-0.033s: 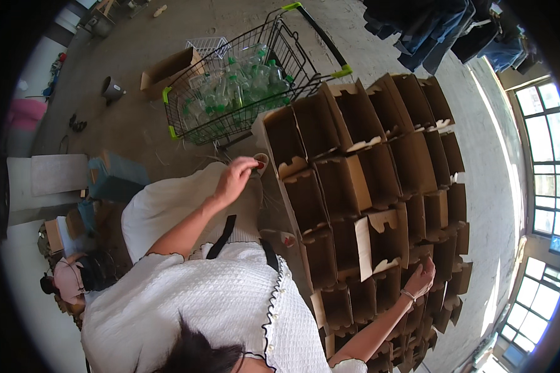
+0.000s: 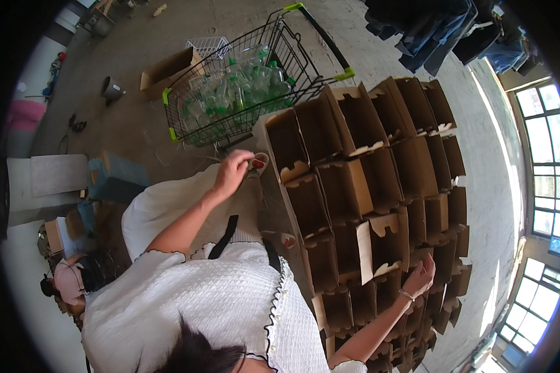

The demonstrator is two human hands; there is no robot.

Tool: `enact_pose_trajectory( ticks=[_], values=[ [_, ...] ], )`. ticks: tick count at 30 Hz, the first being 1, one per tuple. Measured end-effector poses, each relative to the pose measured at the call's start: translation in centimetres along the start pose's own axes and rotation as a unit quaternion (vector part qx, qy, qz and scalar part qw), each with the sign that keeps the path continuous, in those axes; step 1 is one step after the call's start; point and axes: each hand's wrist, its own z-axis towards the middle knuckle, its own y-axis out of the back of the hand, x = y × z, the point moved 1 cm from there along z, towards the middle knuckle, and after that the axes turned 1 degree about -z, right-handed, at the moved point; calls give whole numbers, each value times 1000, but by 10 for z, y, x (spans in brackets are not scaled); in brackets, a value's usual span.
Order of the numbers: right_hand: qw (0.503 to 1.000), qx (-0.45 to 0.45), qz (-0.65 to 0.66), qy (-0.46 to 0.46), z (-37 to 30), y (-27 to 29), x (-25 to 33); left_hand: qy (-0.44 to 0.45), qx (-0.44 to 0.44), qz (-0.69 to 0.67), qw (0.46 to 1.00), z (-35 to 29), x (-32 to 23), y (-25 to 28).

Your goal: The person takes empty plastic bottles one by one from a shopping cart and places them into the slots of cardboard dividers.

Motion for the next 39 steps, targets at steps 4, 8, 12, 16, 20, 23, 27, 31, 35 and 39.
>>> enact_pose_trajectory(
  ticks=[4,8,12,16,20,23,27,31,35,39],
  values=[
    [992,45,87,80,-11,-77,165,147,-127,11,981,114,150,12],
    [966,154,144,148,-41,-175,338,342,-41,57,937,218,245,19],
    [949,219,136,179,-52,-223,426,321,54,121,938,288,278,25],
    [945,276,102,141,-54,-246,462,398,178,198,878,323,288,8],
    [940,294,95,145,-56,-256,476,398,179,233,869,321,286,-12],
    [931,303,104,174,-60,-261,478,275,120,72,951,299,279,-17],
    [910,336,134,200,-69,-266,466,200,28,58,978,276,253,-9],
    [903,319,181,221,-70,-266,453,170,1,-94,981,293,151,46],
    [909,231,217,271,-61,-251,463,119,43,-218,968,278,21,84],
    [925,191,188,270,-60,-226,472,152,180,-323,917,241,-89,80]
  ],
)
